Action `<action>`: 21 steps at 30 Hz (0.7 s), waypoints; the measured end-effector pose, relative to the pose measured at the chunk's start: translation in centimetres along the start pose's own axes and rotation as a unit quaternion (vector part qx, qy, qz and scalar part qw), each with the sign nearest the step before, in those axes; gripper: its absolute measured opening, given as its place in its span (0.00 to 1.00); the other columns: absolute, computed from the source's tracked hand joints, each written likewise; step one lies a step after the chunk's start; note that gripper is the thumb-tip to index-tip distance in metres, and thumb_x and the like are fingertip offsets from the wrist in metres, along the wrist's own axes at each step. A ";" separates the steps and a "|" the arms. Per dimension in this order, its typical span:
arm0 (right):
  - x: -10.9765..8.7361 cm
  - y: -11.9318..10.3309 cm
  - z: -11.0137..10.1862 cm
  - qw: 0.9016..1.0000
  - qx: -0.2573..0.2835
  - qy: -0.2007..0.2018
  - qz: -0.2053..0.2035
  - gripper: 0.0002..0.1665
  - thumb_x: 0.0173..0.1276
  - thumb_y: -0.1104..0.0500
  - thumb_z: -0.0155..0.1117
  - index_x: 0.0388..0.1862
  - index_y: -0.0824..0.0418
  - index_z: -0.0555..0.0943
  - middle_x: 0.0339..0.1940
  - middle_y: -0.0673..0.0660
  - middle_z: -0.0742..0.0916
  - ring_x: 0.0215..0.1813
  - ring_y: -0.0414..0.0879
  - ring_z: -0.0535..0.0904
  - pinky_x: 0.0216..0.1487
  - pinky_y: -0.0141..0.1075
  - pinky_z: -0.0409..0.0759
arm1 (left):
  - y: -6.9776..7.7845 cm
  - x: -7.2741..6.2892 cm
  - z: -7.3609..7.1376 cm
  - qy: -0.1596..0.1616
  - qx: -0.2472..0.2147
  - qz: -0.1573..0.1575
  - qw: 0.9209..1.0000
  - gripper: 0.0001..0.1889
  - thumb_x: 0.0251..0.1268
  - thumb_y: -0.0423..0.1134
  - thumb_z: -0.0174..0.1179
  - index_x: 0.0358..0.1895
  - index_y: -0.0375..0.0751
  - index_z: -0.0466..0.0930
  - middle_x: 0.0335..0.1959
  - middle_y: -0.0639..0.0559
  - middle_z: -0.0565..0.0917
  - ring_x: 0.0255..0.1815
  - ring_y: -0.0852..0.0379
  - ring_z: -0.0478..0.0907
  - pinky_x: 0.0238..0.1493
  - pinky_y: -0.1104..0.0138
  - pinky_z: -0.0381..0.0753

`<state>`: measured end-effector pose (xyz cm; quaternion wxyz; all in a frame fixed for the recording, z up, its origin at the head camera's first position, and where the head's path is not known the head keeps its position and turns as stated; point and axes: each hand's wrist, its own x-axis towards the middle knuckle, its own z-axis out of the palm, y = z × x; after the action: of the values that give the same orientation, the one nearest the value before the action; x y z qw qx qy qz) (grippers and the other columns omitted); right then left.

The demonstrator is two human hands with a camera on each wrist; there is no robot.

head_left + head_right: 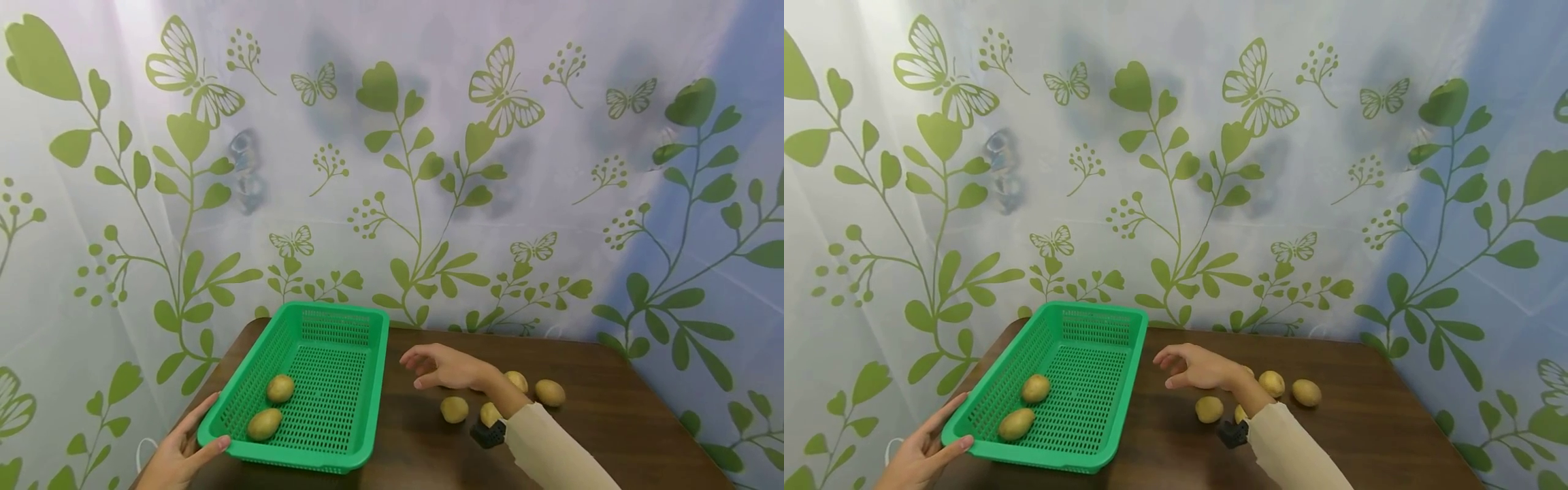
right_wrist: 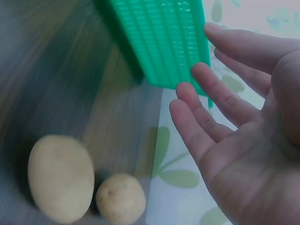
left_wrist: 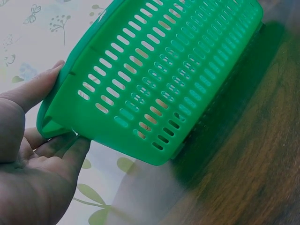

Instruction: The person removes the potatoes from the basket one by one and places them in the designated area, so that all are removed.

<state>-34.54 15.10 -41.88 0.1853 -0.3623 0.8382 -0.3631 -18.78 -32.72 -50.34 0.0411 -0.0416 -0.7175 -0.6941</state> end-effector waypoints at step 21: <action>4.8 -3.6 0.7 0.998 -0.013 -0.039 -0.047 0.25 0.77 0.62 0.67 0.70 0.57 0.76 0.62 0.56 0.81 0.63 0.59 0.79 0.57 0.37 0.82 | 0.1 0.0 0.1 0.002 -0.001 -0.002 1.000 0.42 0.76 0.28 0.60 0.83 0.31 0.44 0.59 0.79 0.73 0.56 0.72 0.77 0.50 0.69 0.85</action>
<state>-35.70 9.50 -39.88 0.1953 -0.4176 0.8171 -0.3461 -18.78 -32.66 -50.23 0.0412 -0.0389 -0.7169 -0.6949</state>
